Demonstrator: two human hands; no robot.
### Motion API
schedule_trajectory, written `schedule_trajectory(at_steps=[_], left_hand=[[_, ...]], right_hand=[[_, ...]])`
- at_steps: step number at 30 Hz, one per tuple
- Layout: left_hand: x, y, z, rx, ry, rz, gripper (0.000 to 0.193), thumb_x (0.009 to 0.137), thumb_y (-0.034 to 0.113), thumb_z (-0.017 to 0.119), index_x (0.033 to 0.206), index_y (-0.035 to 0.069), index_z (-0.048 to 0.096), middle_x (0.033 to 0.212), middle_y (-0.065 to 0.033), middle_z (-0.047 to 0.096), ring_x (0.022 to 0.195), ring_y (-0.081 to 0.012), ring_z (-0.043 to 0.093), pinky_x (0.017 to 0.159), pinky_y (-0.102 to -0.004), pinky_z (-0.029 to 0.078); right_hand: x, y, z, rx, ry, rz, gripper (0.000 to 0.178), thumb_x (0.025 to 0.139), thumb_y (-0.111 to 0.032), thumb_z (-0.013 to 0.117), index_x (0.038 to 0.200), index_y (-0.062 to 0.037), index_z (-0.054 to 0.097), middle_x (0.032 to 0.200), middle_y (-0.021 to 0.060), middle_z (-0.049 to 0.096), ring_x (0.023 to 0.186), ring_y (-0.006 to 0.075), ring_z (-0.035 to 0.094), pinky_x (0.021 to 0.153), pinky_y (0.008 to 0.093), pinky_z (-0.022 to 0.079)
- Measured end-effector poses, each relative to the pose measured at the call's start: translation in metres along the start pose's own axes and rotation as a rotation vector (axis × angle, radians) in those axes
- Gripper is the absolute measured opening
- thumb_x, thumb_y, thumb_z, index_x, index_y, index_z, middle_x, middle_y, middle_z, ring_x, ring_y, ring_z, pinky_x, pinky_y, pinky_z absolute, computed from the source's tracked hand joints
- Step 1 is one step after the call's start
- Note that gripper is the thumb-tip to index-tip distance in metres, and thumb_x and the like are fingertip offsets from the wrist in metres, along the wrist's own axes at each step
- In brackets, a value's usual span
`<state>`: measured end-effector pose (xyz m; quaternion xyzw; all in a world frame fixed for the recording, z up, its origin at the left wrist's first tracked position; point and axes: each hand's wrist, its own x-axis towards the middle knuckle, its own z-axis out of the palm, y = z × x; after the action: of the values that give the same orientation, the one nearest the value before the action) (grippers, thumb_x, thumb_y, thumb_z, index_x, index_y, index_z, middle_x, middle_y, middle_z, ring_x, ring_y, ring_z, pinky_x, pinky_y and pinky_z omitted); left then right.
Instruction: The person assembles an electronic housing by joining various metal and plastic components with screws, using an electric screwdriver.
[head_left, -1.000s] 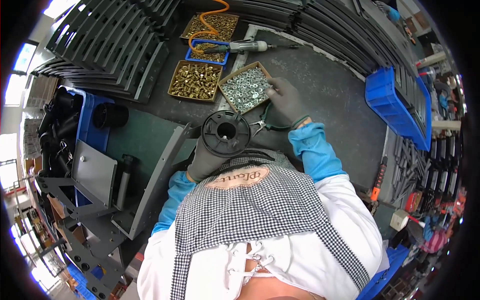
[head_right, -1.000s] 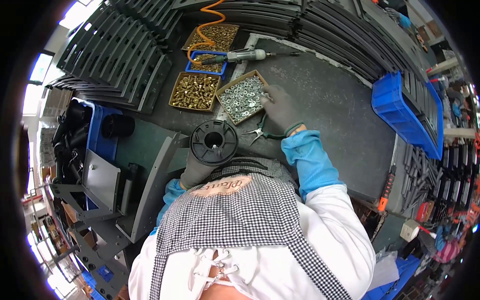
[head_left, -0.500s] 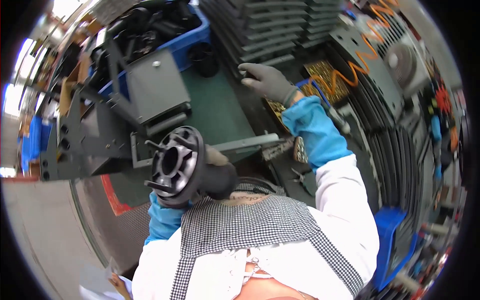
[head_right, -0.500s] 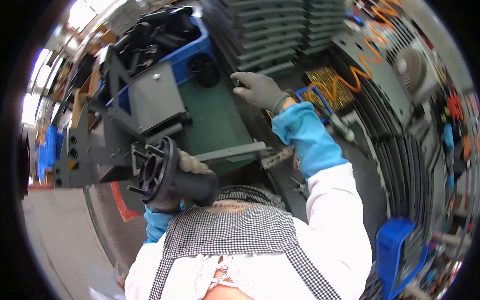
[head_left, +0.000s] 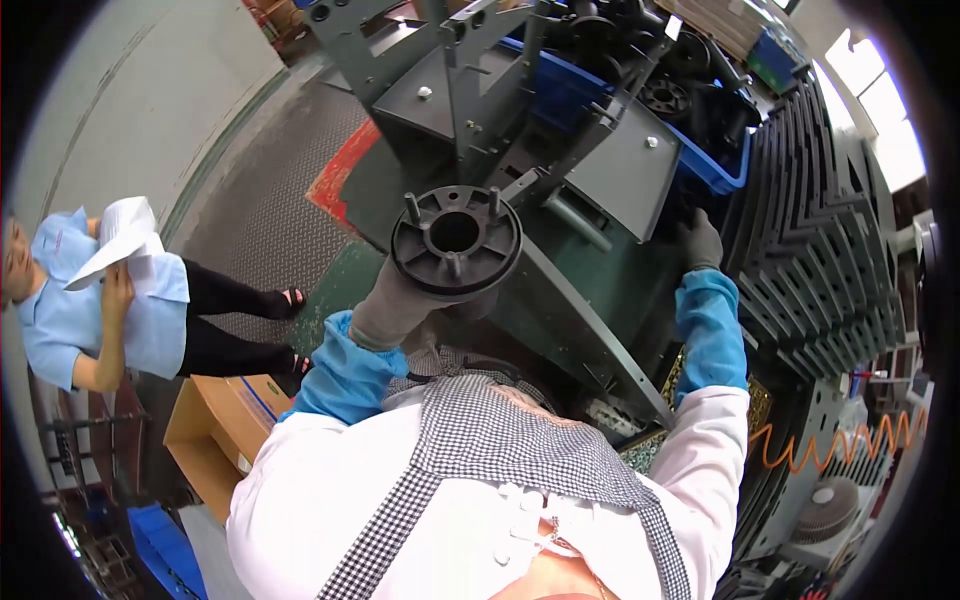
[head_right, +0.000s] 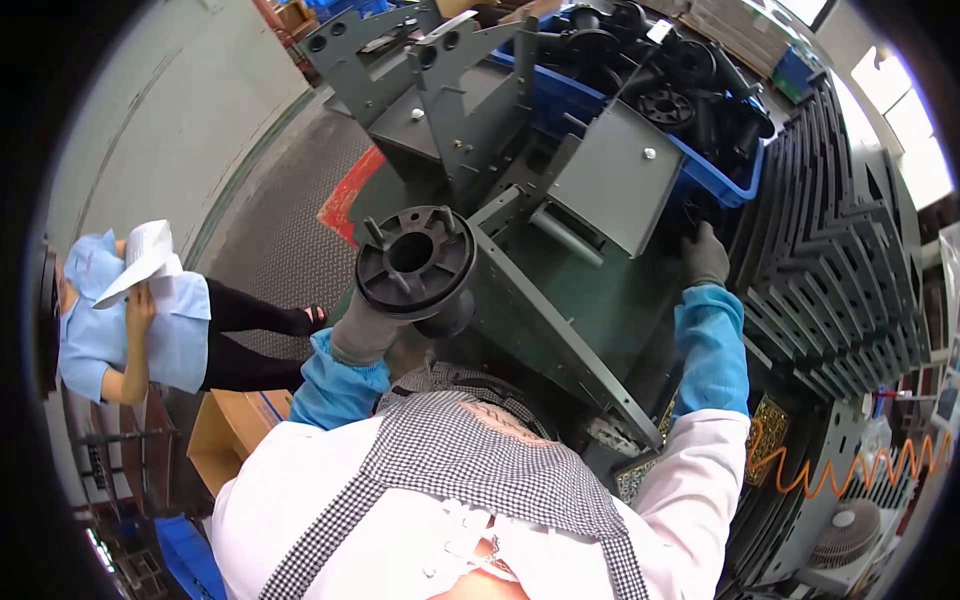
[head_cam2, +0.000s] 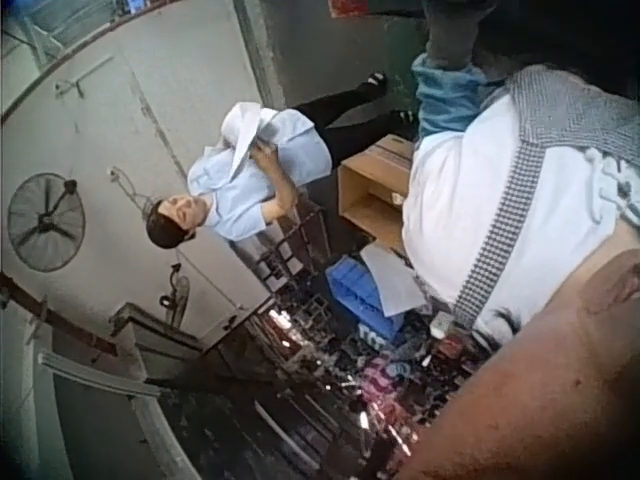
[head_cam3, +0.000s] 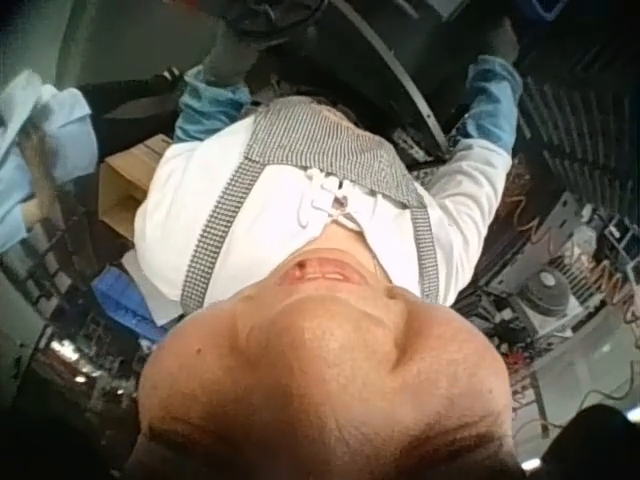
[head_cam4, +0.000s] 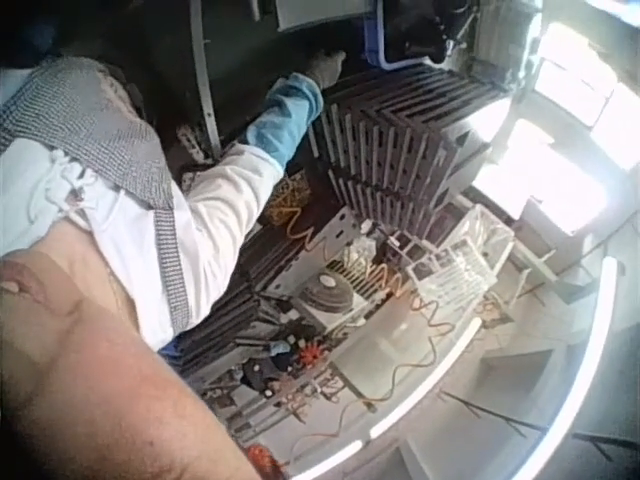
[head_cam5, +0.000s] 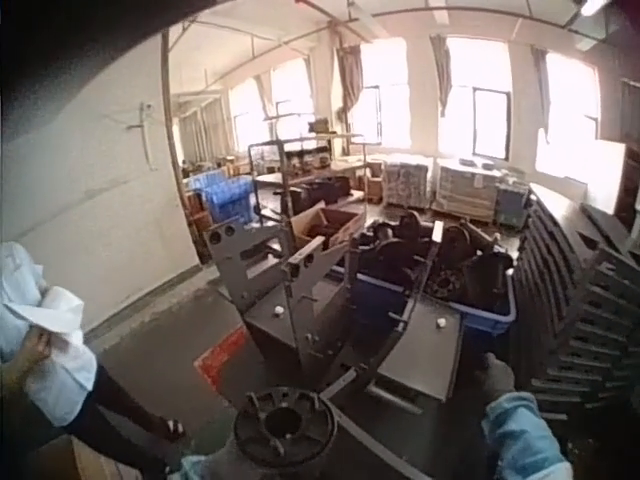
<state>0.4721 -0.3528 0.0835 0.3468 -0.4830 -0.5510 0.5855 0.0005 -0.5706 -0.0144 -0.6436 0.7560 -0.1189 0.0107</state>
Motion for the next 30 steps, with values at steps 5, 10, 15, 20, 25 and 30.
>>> schedule_trajectory(at_steps=[5, 10, 15, 20, 25, 30], left_hand=[[0.002, -0.009, -0.021, 0.220, 0.060, 0.069, 0.077, 0.077, 0.006, 0.088, 0.143, 0.006, 0.049, 0.139, -0.0076, 0.060, 0.123, -0.0192, 0.061, 0.105, -0.0351, 0.051], [-0.007, 0.013, -0.010, 0.190, 0.053, 0.240, 0.080, 0.073, -0.005, 0.086, 0.143, 0.005, 0.049, 0.142, -0.0064, 0.057, 0.130, -0.0199, 0.056, 0.114, -0.0378, 0.044], [-0.003, -0.003, 0.000, 0.019, -0.069, 0.014, 0.080, 0.072, 0.000, 0.089, 0.142, 0.008, 0.051, 0.138, -0.0041, 0.060, 0.127, -0.0171, 0.056, 0.111, -0.0362, 0.045], [0.000, -0.016, 0.009, 0.079, -0.304, 0.019, 0.077, 0.069, 0.012, 0.095, 0.136, 0.006, 0.056, 0.127, -0.0065, 0.068, 0.114, -0.0148, 0.062, 0.103, -0.0343, 0.051], [-0.005, 0.011, 0.023, 0.133, -0.429, 0.048, 0.069, 0.073, 0.013, 0.093, 0.132, 0.004, 0.058, 0.120, -0.0071, 0.070, 0.108, -0.0132, 0.061, 0.099, -0.0340, 0.052], [-0.016, 0.019, 0.028, 0.177, -0.432, 0.010, 0.061, 0.075, 0.011, 0.090, 0.127, 0.004, 0.060, 0.110, -0.0076, 0.072, 0.100, -0.0137, 0.062, 0.093, -0.0333, 0.054]], right_hand=[[-0.018, -0.016, -0.037, 0.050, 0.055, -0.048, 0.036, 0.094, -0.037, 0.065, 0.120, -0.0131, 0.063, 0.105, 0.0218, 0.072, 0.102, 0.0438, 0.069, 0.082, 0.0533, 0.054], [-0.074, -0.032, -0.127, 0.440, 0.336, -0.270, 0.034, 0.096, -0.021, 0.070, 0.123, -0.0004, 0.065, 0.103, 0.0218, 0.073, 0.093, 0.0335, 0.073, 0.081, 0.0397, 0.055], [-0.165, -0.059, -0.207, 0.715, 0.102, -0.580, 0.043, 0.100, -0.019, 0.070, 0.130, 0.0073, 0.057, 0.105, 0.0086, 0.067, 0.088, 0.0155, 0.062, 0.077, 0.0306, 0.052], [-0.192, -0.139, -0.239, 0.399, -0.041, -0.882, 0.068, 0.084, -0.054, 0.077, 0.112, 0.0057, 0.059, 0.093, 0.0188, 0.063, 0.082, 0.0344, 0.065, 0.074, 0.0400, 0.052], [-0.210, -0.193, -0.237, 0.280, 0.002, -1.128, 0.075, 0.075, -0.066, 0.076, 0.102, 0.0018, 0.057, 0.093, 0.0196, 0.061, 0.083, 0.0432, 0.062, 0.072, 0.0493, 0.050], [-0.222, -0.198, -0.231, 0.283, -0.020, -1.190, 0.077, 0.072, -0.067, 0.077, 0.102, 0.0007, 0.056, 0.098, 0.0207, 0.063, 0.088, 0.0439, 0.063, 0.075, 0.0497, 0.051]])
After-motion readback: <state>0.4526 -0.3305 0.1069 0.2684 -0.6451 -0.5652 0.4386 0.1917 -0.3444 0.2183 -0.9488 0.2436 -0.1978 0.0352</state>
